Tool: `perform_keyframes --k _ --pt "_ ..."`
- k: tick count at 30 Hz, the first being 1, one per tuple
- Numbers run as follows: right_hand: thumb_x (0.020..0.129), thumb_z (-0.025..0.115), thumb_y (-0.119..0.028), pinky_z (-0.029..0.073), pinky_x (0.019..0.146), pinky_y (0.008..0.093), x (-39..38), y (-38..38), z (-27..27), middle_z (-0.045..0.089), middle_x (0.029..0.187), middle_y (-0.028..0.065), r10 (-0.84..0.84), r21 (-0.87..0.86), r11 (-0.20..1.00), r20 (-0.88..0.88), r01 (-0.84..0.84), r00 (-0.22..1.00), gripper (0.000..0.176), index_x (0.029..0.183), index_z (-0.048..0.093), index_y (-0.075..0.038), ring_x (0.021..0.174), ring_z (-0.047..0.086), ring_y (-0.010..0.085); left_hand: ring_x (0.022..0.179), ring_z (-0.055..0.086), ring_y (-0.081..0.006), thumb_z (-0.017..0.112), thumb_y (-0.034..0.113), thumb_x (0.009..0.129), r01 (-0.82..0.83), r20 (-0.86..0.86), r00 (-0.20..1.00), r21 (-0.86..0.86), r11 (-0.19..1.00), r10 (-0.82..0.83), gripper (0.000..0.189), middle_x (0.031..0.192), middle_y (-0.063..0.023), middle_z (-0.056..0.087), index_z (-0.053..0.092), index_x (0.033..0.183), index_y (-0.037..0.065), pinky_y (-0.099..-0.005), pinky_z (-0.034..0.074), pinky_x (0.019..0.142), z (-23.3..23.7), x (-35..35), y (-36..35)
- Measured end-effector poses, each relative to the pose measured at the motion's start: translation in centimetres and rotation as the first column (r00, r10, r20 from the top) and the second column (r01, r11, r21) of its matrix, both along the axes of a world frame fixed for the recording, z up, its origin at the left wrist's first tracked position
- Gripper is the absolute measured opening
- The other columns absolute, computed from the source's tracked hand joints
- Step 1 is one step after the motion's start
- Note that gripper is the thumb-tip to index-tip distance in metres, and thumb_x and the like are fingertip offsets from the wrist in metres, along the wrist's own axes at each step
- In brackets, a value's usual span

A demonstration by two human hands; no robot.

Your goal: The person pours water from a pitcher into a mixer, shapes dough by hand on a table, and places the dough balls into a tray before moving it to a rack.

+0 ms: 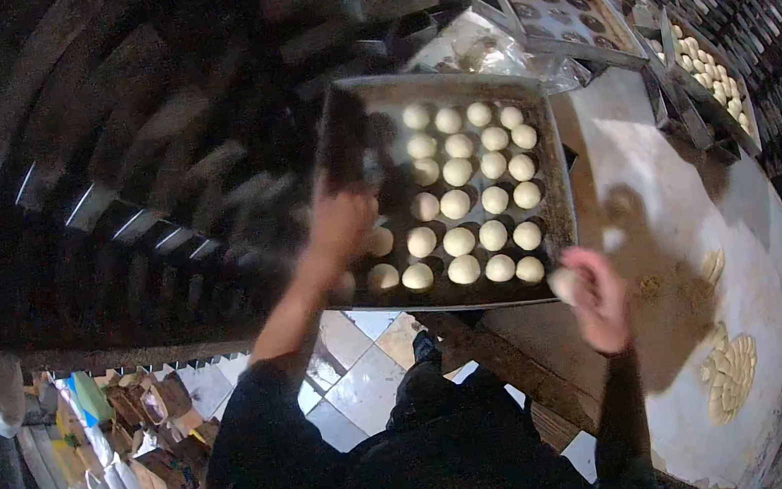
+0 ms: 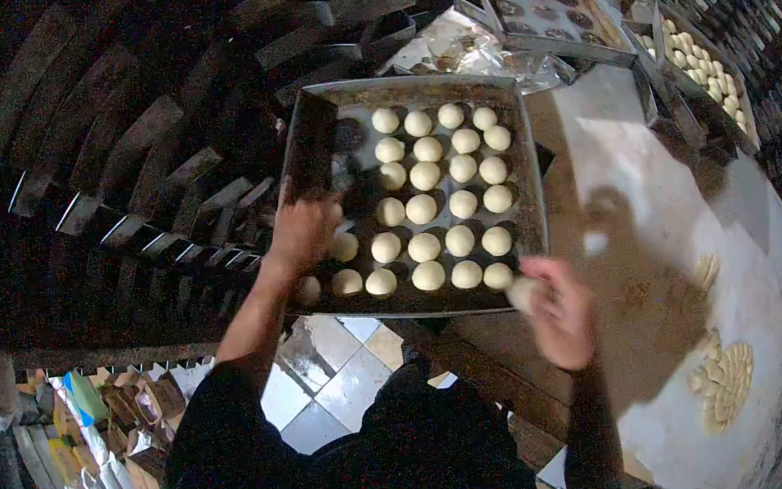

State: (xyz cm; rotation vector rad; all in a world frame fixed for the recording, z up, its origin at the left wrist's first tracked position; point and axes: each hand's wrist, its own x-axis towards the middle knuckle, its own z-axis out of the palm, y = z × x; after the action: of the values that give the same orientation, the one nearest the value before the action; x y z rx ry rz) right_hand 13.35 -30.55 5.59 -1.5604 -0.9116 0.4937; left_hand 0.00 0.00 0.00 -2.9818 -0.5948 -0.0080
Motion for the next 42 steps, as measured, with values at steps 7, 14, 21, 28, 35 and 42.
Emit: perform_keyframes --k 7,14,21,28,35,42 --pt "0.081 0.066 -0.02 0.043 0.092 0.0448 -1.3 20.4 -7.6 0.056 0.115 0.0192 0.374 -0.323 0.922 0.6 -0.213 0.708 0.042 0.117 0.054 -0.002 0.107 0.054 0.0362 0.11 0.056 -0.0319 0.053 0.019 0.08 0.008 -0.285 0.958 -0.062 0.998 -0.026 0.034 0.109 -0.0131 0.062 0.062 0.11 0.006 -0.0587 0.01 0.111 0.2 -2.0 2.6" --pt "0.077 0.065 -0.007 0.046 0.072 0.0408 -2.5 4.0 -3.0 0.062 0.089 0.0153 -0.096 0.04 0.995 0.608 0.09 0.788 0.017 0.093 0.061 -0.002 0.082 0.059 0.0342 0.113 0.047 -0.0351 0.066 0.014 0.072 -0.119 0.528 0.808 -0.288 0.95 0.261 0.051 0.119 -0.0185 0.051 0.053 0.12 0.004 -0.0475 0.034 0.099 5.9 -11.8 -3.1" --pt "0.081 0.058 -0.007 0.042 0.069 0.03 1.5 -8.9 -9.3 0.056 0.075 0.0073 -0.38 0.199 0.925 0.447 0.324 0.809 0.009 0.078 0.053 0.0 0.073 0.052 0.0186 0.106 0.051 -0.0394 0.066 0.019 0.077 -0.545 0.213 0.591 -0.606 0.579 0.779 0.041 0.116 -0.022 0.053 0.054 0.115 0.008 -0.0463 0.042 0.091 -18.0 -29.7 -19.7" --pt "0.084 0.059 -0.01 0.04 0.06 0.0284 -17.5 -4.1 -10.8 0.052 0.074 0.0052 0.173 0.203 0.955 0.213 -0.217 0.962 0.012 0.078 0.054 -0.001 0.066 0.048 0.0147 0.081 0.062 -0.0256 0.074 0.043 0.071 -0.706 -0.666 0.465 -0.676 -0.209 0.584 0.043 0.084 -0.0126 0.068 0.069 0.097 0.009 -0.0376 0.05 0.078 -34.5 -51.5 -49.3" --pt "0.076 0.064 -0.01 0.043 0.057 0.0333 -44.2 -5.5 -15.1 0.056 0.073 0.0127 0.909 -0.217 0.361 0.3 -0.907 0.29 0.01 0.077 0.058 -0.001 0.062 0.054 0.0273 0.103 0.059 -0.0347 0.062 0.044 0.071 -0.512 -0.488 -0.403 -0.581 -0.633 0.774 0.046 0.107 -0.0181 0.064 0.068 0.1 0.009 -0.0393 0.047 0.09 -31.7 -62.3 -64.7" --pt "0.076 0.065 -0.018 0.049 0.058 0.0341 -59.2 -2.5 -36.6 0.059 0.067 0.0076 0.906 -0.686 -0.266 0.062 -0.678 -0.418 0.018 0.083 0.063 -0.002 0.058 0.058 0.0193 0.094 0.063 -0.028 0.07 0.043 0.071 0.162 -0.634 -0.531 -0.728 -0.666 0.563 0.049 0.1 -0.0177 0.067 0.065 0.108 0.011 -0.0376 0.05 0.08 -30.2 -70.5 -73.9"
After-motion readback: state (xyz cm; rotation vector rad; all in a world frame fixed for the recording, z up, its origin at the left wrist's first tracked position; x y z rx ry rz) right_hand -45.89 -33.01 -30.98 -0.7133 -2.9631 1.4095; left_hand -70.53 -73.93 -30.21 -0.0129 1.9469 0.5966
